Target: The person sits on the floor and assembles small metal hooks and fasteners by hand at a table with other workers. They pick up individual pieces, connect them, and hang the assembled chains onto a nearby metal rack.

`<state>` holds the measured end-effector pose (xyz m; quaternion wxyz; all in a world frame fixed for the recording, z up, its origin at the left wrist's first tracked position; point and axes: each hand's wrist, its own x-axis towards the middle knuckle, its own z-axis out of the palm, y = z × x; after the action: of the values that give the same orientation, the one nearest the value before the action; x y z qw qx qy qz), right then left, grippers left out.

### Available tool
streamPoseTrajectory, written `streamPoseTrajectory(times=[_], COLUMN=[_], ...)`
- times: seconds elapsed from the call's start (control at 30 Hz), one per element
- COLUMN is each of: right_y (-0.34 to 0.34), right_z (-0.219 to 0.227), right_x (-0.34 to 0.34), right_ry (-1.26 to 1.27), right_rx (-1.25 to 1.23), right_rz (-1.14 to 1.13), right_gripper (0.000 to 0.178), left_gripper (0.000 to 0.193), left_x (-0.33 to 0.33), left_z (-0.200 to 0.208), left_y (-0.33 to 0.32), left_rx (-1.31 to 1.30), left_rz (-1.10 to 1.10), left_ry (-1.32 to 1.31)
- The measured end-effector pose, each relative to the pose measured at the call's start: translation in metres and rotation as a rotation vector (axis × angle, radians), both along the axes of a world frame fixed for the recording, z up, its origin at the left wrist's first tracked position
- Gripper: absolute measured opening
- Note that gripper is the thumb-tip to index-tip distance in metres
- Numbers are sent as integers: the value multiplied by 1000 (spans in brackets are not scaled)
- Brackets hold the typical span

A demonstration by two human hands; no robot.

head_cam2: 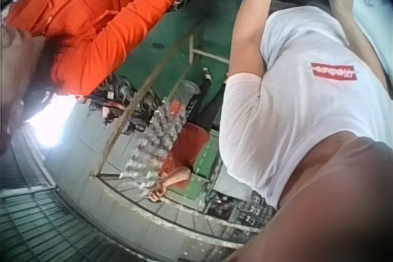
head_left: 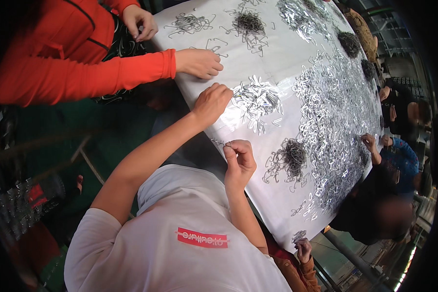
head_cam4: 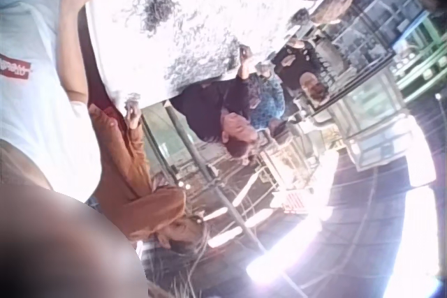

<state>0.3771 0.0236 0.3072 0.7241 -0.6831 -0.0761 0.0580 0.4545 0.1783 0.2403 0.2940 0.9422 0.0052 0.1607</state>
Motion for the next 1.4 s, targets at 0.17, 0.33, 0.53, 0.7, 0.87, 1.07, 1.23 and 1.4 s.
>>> streamPoseTrajectory(times=[0.17, 0.33, 0.53, 0.7, 0.87, 1.07, 1.23, 1.4], right_y=[-8, -10, -4, 8, 16, 20, 21, 6], right_z=[-7, -7, -6, -7, -5, -7, -10, -15], right_x=[2, 1, 0, -1, 1, 2, 7, 42], right_ry=[-46, -64, -57, -39, -58, -104, -110, -176], right_rx=[-44, -92, -145, -142, -163, -203, -243, -320], right_rz=[8, 24, -23, -35, -23, 2, 59, 55], right_gripper=[6, 6, 7, 9, 10, 9, 9, 14], left_gripper=[10, 11, 18, 15, 13, 13, 12, 15], left_x=[30, 34, -14, -69, -93, -96, -99, -103], left_z=[-9, 1, 46, 84, 99, 97, 94, 91], left_y=[-9, -8, 0, 1, 1, 1, 2, 4], left_rx=[-4, -22, -745, -1106, -1113, -1041, -963, -859], left_rz=[119, 100, 70, 53, 84, 125, 81, 45], left_ry=[31, 46, 268, 261, 183, 114, 80, 13])
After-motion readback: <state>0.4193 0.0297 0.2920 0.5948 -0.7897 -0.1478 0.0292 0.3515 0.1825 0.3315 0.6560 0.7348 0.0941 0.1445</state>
